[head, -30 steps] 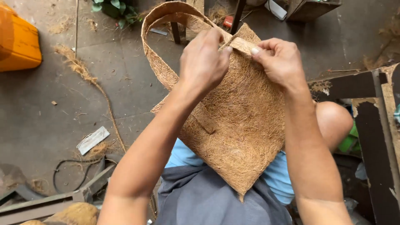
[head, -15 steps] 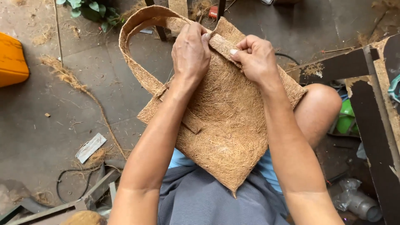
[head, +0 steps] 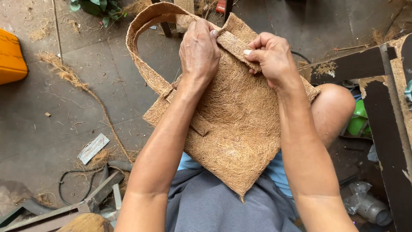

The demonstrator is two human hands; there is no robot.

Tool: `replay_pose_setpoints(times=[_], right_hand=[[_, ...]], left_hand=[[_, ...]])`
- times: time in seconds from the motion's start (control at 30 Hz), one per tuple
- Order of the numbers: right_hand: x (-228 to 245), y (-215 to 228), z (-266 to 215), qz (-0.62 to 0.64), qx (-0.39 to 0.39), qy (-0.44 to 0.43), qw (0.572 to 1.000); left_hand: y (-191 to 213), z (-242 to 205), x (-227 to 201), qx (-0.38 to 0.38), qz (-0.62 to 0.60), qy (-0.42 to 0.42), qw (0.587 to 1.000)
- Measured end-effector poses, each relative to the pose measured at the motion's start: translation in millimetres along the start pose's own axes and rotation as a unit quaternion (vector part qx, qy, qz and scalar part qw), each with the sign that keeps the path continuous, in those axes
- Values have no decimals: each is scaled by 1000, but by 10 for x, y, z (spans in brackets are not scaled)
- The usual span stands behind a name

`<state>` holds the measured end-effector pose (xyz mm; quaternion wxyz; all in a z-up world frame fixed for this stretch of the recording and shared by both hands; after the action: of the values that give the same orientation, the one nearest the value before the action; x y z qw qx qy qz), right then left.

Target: Attaching and aligning handles to a bag made of natural coconut fiber

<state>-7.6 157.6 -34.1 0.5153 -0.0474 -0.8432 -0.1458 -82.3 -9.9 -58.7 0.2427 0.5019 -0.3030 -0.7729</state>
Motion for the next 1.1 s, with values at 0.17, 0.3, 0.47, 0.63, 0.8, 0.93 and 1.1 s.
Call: replay_pose_setpoints(times=[0.17,0.3,0.47,0.63,0.8,0.93,1.1], right_hand=[[-22,17,18,-3,18,17,1000],[211,97,-157,-79,-6,53,995],[549,494,-132,-336,-93,153,925],[661,553,-155,-252,56,33,965],[1055,751,-722,-217,10,55,975],[1051,1035,-1209,-214,-41,166,962],[470,965,-1624,-162,-114,274,941]], left_hand=[[-9,-3,9,-15,-4,-8,1000],[93,16,-23,11,-36,11,999],[287,46,-58,36,-102,22,994],[595,189,-464,34,-185,-33,982],[1047,479,-1106,12,-256,-238,937],[1164,542,-1628,58,-273,-322,905],[714,318,-1777,168,-254,-285,909]])
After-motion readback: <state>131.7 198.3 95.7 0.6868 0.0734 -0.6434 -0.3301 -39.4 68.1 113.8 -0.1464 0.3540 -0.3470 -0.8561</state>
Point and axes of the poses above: each hand's wrist, its own z-axis towards the middle knuckle, its own y-axis out of the back of the hand, x = y × z, the point moved 4 cm from there along z, towards the middle knuckle, and after that the axes turned 2 degrees about -y, right-handed, at the moved point
